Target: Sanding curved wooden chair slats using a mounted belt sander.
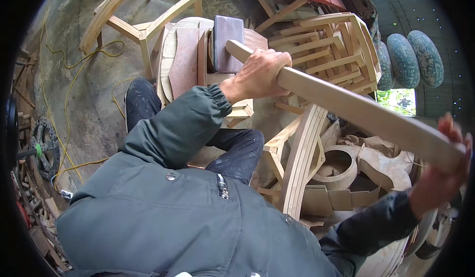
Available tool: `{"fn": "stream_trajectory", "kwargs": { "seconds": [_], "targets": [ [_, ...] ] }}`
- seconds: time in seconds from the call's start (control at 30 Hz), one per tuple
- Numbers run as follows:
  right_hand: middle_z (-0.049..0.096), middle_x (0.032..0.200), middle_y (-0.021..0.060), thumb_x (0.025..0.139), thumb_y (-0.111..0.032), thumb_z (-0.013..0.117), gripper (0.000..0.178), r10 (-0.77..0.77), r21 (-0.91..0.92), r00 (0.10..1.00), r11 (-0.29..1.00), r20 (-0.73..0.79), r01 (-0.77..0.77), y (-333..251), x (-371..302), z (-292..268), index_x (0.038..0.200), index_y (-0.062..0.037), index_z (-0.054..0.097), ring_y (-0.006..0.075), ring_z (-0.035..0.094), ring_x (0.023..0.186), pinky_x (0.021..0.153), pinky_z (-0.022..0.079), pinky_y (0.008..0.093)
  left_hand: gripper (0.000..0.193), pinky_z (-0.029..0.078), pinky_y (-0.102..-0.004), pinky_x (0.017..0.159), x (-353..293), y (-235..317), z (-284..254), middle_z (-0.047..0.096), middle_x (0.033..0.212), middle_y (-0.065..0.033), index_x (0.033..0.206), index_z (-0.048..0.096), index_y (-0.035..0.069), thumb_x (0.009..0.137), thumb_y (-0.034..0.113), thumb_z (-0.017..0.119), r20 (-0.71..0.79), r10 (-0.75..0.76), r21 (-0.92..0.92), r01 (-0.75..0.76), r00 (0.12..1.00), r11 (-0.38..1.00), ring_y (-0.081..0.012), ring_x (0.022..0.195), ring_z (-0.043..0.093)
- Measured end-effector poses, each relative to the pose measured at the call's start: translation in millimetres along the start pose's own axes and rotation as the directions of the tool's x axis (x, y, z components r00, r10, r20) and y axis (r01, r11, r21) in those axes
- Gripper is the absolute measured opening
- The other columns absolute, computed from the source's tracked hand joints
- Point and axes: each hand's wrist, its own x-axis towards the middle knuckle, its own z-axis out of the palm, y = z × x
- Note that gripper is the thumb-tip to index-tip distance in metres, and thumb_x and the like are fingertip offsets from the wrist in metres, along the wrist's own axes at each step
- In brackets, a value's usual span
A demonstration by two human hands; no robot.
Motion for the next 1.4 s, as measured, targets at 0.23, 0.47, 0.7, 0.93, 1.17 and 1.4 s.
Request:
{"fn": "stream_trajectory", "kwargs": {
  "seconds": [0.23, 0.47, 0.7, 0.93, 1.17, 1.4],
  "targets": [
    [0.071, 0.107, 0.0167, 0.104, -0.020, 0.060, 0.032, 0.095, 0.491, 0.987, 0.859, 0.126, -0.146, 73, -45, 182, 0.130, -0.0036, 0.057, 0.0287, 0.068, 0.108, 0.111, 0.047, 0.0536, 0.036, 0.052, -0.0487, 0.070, 9, 14, -5, 0.067, 0.077, -0.0141, 0.097, 0.057, 0.009, 0.073, 0.026, 0.078, -0.048, -0.165, -0.028, 0.163, 0.985, 0.986, -0.0370, 0.077, 0.070],
    [0.057, 0.083, 0.0044, 0.102, -0.016, 0.063, 0.027, 0.035, 0.494, 0.970, 0.856, 0.240, -0.154, 67, 29, 213, 0.127, -0.0078, 0.057, 0.0180, 0.057, 0.080, 0.087, 0.049, 0.0429, 0.034, 0.056, -0.0495, 0.067, 24, 17, -8, 0.066, 0.073, -0.0172, 0.099, 0.055, 0.006, 0.076, 0.022, 0.075, -0.141, -0.257, -0.100, 0.244, 0.956, 0.965, -0.0380, 0.072, 0.071],
    [0.056, 0.087, 0.0056, 0.101, -0.014, 0.066, 0.029, 0.040, 0.360, 0.973, 0.925, 0.228, -0.123, 75, 97, 275, 0.127, -0.0079, 0.055, 0.0179, 0.056, 0.081, 0.088, 0.050, 0.0419, 0.032, 0.057, -0.0505, 0.068, 53, -12, -20, 0.070, 0.080, -0.0181, 0.101, 0.057, 0.005, 0.078, 0.017, 0.076, -0.303, -0.327, -0.190, 0.280, 0.895, 0.941, -0.0425, 0.075, 0.071],
    [0.056, 0.087, 0.0061, 0.099, -0.014, 0.066, 0.023, -0.070, 0.558, 0.971, 0.827, 0.229, -0.073, 86, 72, 279, 0.121, -0.0116, 0.058, 0.0204, 0.057, 0.083, 0.089, 0.050, 0.0444, 0.035, 0.055, -0.0478, 0.074, 64, -72, -17, 0.071, 0.085, -0.0134, 0.097, 0.061, 0.008, 0.074, 0.023, 0.083, -0.390, -0.094, -0.002, 0.101, 0.916, 0.995, -0.0338, 0.083, 0.071],
    [0.056, 0.086, 0.0055, 0.099, -0.012, 0.064, 0.018, -0.003, 0.491, 0.983, 0.866, 0.184, -0.089, 102, 83, 258, 0.116, -0.0113, 0.059, 0.0213, 0.058, 0.084, 0.089, 0.051, 0.0465, 0.038, 0.054, -0.0470, 0.076, 54, -94, -4, 0.071, 0.085, -0.0120, 0.099, 0.060, 0.009, 0.074, 0.024, 0.084, -0.322, -0.107, 0.071, 0.137, 0.941, 0.988, -0.0325, 0.085, 0.071],
    [0.071, 0.094, 0.0100, 0.100, -0.014, 0.061, 0.019, -0.244, -0.031, 0.897, 0.961, 0.370, 0.275, 139, 75, 313, 0.115, -0.0023, 0.060, 0.0192, 0.065, 0.085, 0.106, 0.046, 0.0439, 0.037, 0.057, -0.0484, 0.074, 57, -75, 9, 0.072, 0.088, -0.0164, 0.103, 0.059, 0.006, 0.077, 0.021, 0.081, -0.304, -0.311, 0.004, 0.328, 0.900, 0.945, -0.0372, 0.083, 0.073]
  ]
}}
